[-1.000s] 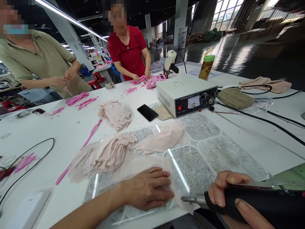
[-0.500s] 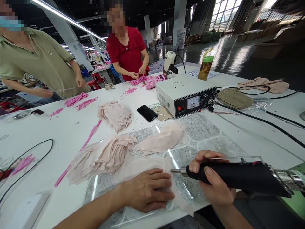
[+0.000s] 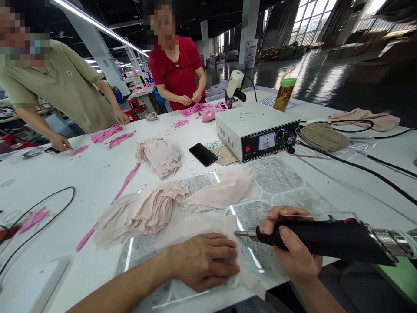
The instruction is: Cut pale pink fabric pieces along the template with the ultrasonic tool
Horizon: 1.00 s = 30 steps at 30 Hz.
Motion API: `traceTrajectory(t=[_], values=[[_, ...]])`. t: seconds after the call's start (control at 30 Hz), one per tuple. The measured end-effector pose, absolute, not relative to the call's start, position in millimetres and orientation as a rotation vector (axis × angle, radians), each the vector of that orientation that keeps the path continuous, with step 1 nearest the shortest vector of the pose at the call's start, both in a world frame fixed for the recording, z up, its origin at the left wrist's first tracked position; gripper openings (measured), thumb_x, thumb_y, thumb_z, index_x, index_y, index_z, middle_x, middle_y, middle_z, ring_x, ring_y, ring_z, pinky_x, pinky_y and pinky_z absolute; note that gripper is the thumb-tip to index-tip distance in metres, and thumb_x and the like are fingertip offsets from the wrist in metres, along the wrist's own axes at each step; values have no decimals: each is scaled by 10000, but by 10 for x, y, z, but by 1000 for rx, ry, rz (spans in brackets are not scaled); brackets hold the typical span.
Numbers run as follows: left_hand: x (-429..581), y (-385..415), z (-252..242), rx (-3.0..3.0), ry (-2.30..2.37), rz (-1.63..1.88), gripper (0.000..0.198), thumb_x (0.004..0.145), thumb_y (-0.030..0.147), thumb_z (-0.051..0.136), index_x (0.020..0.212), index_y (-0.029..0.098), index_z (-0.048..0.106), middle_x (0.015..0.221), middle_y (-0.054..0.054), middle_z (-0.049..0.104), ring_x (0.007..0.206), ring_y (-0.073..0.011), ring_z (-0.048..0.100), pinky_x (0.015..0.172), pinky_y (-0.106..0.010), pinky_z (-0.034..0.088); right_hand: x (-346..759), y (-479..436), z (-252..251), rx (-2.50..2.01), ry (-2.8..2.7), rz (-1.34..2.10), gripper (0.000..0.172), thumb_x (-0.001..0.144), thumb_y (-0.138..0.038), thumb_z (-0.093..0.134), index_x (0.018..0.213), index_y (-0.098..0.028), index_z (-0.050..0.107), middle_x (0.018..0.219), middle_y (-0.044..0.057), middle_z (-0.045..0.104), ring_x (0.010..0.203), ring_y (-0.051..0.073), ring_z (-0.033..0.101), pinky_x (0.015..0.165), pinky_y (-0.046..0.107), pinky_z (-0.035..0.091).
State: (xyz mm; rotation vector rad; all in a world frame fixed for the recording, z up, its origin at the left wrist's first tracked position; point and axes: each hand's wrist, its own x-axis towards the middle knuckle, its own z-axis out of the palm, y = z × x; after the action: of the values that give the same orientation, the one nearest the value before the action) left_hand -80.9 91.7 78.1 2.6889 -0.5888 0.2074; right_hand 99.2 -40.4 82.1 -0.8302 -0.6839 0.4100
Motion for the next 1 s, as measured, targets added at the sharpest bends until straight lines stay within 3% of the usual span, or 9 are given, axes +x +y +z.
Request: traceTrajectory(t=[1.0], values=[[-811, 925, 778, 2661, -599, 218, 278, 955, 285, 514, 1156, 127, 624, 1181, -110, 659, 1276, -244, 527, 1136, -357, 389, 1022, -625, 855, -834, -778, 552, 82, 868, -245, 605, 949, -258, 610, 812, 16, 554, 570, 135, 568, 549, 338, 535]])
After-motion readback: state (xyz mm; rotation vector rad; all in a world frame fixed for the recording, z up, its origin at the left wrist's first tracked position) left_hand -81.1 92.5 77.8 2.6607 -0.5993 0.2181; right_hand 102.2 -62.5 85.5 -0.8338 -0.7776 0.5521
